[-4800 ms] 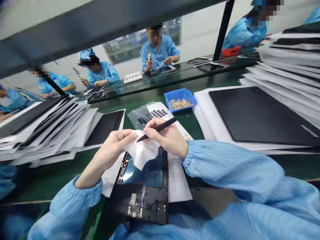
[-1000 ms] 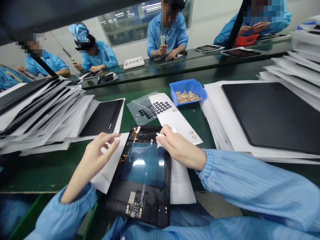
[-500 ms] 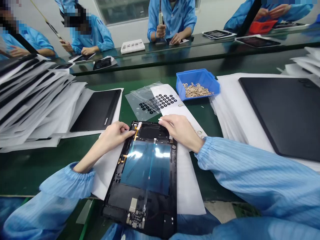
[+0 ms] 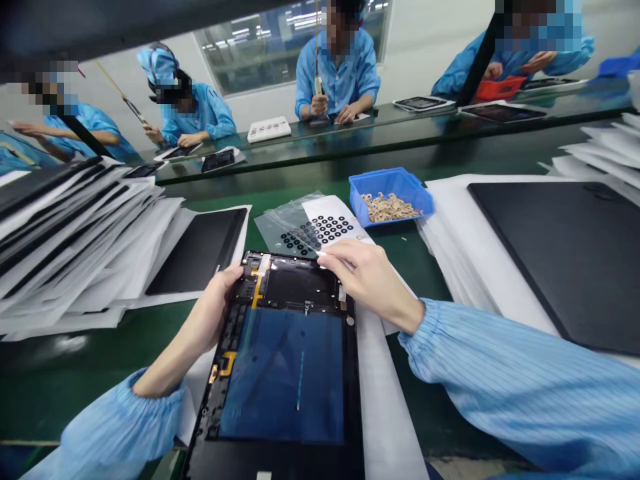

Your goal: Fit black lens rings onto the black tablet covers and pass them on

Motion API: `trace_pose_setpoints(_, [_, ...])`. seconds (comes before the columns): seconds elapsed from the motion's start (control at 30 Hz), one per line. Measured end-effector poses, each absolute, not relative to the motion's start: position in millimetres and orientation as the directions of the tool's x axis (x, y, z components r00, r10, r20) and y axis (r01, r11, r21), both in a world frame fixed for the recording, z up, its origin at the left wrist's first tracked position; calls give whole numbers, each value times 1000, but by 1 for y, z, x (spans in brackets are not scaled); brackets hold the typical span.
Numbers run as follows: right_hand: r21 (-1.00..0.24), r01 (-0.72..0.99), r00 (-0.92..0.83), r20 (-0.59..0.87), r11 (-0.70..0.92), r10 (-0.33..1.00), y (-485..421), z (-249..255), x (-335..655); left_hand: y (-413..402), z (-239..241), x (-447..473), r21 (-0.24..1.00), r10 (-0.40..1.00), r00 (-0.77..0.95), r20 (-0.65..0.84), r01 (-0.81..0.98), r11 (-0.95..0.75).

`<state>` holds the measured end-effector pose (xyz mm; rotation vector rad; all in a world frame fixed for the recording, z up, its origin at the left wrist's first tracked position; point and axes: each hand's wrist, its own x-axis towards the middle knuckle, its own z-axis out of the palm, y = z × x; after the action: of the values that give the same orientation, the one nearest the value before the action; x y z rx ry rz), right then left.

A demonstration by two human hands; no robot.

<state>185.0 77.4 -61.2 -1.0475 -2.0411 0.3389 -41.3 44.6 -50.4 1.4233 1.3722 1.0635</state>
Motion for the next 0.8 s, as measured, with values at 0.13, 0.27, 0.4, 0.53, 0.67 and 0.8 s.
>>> trace_pose_setpoints(0.13, [-453,538,-394,610,711,687,73,-48,187,37,-33,-31,994,990,91,-112,29,109])
trace_pose_setpoints(0.27, [-338,507,-497,637,793,589,68,-20,188,37,-11,-28,994,992,106,-75,85,66])
trace_pose_setpoints(0.4, [-123,473,-632,643,873,433,58,16,185,30,7,-24,967,982,151,111,213,-142])
trace_pose_setpoints(0.53, [23,466,-696,626,884,351,48,33,180,23,9,-19,921,952,223,210,283,-269])
trace_pose_setpoints(0.67, [149,498,-662,702,854,263,48,31,176,28,0,-15,923,951,222,217,269,-274])
trace_pose_setpoints(0.8, [200,540,-709,632,818,313,52,27,170,38,-10,-11,933,958,198,209,254,-256])
